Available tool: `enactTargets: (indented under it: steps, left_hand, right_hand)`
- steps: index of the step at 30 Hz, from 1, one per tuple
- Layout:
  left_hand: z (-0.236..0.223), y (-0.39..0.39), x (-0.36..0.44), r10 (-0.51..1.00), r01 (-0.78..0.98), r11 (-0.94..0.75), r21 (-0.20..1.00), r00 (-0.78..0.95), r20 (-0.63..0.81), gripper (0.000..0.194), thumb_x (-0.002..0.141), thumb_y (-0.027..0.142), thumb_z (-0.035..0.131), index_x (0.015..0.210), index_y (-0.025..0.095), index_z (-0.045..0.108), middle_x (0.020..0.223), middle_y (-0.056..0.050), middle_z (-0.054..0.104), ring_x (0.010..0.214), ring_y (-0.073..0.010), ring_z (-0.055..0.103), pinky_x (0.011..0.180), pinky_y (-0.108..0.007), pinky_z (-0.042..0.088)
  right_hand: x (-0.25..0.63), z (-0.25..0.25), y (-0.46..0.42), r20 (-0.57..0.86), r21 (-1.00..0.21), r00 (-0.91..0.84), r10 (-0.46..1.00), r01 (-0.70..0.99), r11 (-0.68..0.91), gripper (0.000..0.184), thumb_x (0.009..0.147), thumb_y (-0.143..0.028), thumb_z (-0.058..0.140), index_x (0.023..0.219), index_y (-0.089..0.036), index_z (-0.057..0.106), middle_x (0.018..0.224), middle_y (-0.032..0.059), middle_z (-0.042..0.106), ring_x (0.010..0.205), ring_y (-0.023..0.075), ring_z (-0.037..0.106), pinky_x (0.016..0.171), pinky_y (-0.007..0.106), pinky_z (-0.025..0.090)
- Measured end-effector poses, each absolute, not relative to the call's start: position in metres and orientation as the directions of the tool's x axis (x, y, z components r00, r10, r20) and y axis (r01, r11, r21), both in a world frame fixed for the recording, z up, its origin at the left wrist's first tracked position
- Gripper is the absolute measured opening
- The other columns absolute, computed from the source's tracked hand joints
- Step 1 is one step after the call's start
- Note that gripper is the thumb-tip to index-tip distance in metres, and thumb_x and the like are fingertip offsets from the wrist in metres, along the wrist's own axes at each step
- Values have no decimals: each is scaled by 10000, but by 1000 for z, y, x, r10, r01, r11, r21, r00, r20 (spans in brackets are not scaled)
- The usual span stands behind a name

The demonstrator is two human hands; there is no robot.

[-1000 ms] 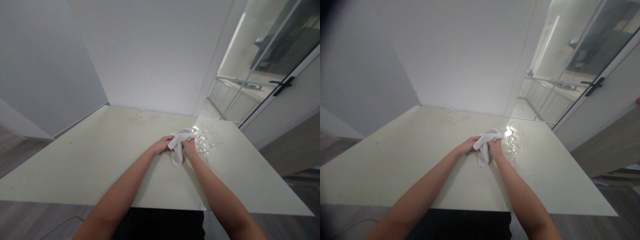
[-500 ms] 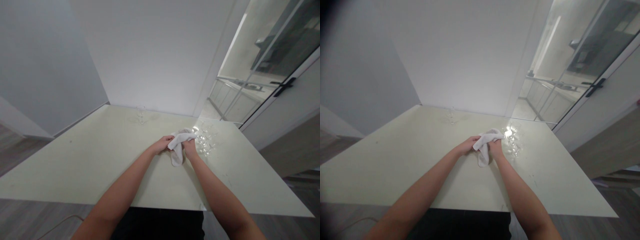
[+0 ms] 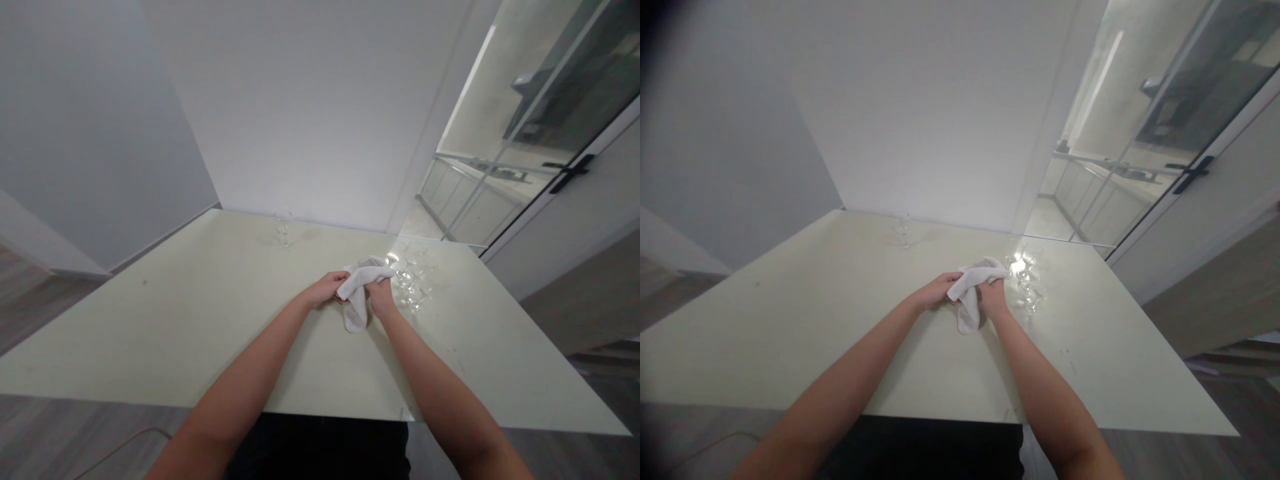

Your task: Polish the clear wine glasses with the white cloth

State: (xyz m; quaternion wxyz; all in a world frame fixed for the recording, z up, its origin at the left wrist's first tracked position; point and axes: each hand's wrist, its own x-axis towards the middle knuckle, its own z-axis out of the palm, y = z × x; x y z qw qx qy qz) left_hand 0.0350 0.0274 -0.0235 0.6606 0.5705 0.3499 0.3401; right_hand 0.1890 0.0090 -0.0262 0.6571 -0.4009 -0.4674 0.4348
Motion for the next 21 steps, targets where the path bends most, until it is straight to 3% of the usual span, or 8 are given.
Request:
enactTargets:
  steps: [8, 21]
  left_hand:
    - [-18, 26, 30, 801, -104, 213, 972, 589, -113, 311, 681, 354, 698, 871, 113, 643, 714, -24, 612, 544, -92, 540, 507, -209, 435]
    - [-17, 24, 29, 810, -92, 206, 974, 575, -117, 270, 690, 356, 694, 809, 123, 625, 676, -1, 575, 581, -106, 561, 530, -218, 451]
  right_hand:
    - [190, -28, 10, 263, -932, 142, 954, -219, 289, 345, 647, -239, 671, 982, -194, 603, 887, 38, 708, 826, 201, 646, 784, 354, 528]
    - [188, -31, 10, 277, -931, 158, 948, -200, 306, 349, 677, -292, 683, 1000, -192, 600, 891, 41, 711, 847, 201, 652, 802, 355, 528]
